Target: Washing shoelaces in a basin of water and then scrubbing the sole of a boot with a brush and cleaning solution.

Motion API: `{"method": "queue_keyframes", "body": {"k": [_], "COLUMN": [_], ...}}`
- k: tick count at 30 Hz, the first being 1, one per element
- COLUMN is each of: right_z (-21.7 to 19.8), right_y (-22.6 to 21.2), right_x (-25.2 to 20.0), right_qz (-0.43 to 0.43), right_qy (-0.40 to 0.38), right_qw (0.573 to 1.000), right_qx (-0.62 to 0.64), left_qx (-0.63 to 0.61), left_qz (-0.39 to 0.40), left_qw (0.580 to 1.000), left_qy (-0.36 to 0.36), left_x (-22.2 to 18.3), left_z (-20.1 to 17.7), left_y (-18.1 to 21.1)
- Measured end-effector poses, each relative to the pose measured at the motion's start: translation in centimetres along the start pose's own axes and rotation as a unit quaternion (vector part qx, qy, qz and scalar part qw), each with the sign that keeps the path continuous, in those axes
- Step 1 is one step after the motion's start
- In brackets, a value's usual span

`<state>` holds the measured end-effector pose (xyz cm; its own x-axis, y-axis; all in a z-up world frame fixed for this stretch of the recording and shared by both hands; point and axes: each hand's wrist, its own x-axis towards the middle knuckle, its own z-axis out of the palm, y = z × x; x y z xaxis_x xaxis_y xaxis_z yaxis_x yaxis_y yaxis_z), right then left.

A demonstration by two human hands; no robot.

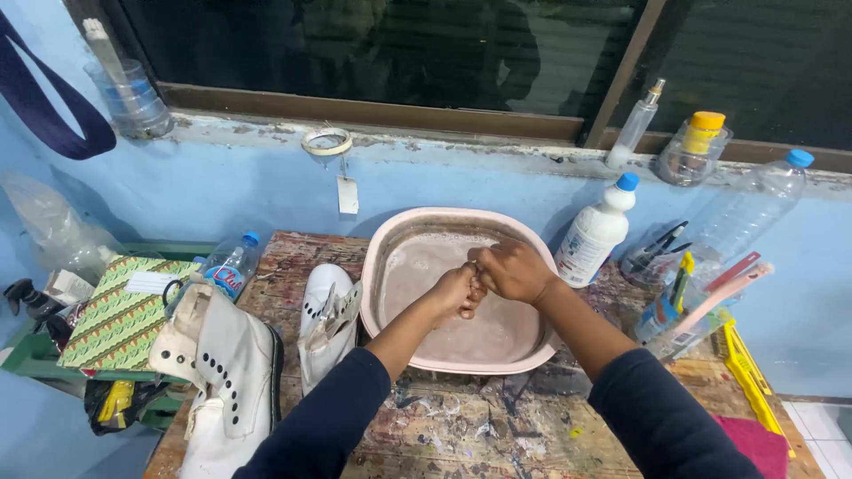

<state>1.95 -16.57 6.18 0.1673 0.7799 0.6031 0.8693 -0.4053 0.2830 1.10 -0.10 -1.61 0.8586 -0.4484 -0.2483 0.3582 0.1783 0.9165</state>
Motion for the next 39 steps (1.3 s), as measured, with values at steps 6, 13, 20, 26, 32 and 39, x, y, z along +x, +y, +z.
{"method": "queue_keyframes", "body": {"k": [6, 13, 20, 26, 32, 39], "right_z": [-6.1, -9.4, -13.3, -17.3, -14.9, -7.7], "right_y": [-2.3, 0.7, -3.9, -9.9, -16.0, -26.9], "right_x": [0.1, -8.7, -6.9, -4.0, -10.0, -18.0], "right_qz": [0.462, 0.593, 0.594, 0.605, 0.464, 0.565], "right_qy": [-0.164, -0.149, -0.223, -0.174, 0.030, 0.307], "right_qw": [0.868, 0.790, 0.773, 0.747, 0.885, 0.753], "right_qx": [0.081, 0.050, -0.024, 0.213, 0.019, 0.139], "left_qx": [0.548, 0.621, 0.706, 0.656, 0.795, 0.655], "left_qz": [0.100, 0.150, -0.029, 0.092, 0.080, 0.063], "left_qw": [0.813, 0.755, 0.707, 0.731, 0.479, 0.657], "left_qy": [0.171, 0.148, 0.030, 0.164, 0.362, 0.367], "left_x": [-7.2, -7.0, -8.3, -13.1, -20.9, -32.2], "left_z": [1.5, 4.0, 6.3, 3.1, -5.6, -0.3], "left_y": [4.3, 5.5, 14.9, 17.9, 15.4, 5.7]}}
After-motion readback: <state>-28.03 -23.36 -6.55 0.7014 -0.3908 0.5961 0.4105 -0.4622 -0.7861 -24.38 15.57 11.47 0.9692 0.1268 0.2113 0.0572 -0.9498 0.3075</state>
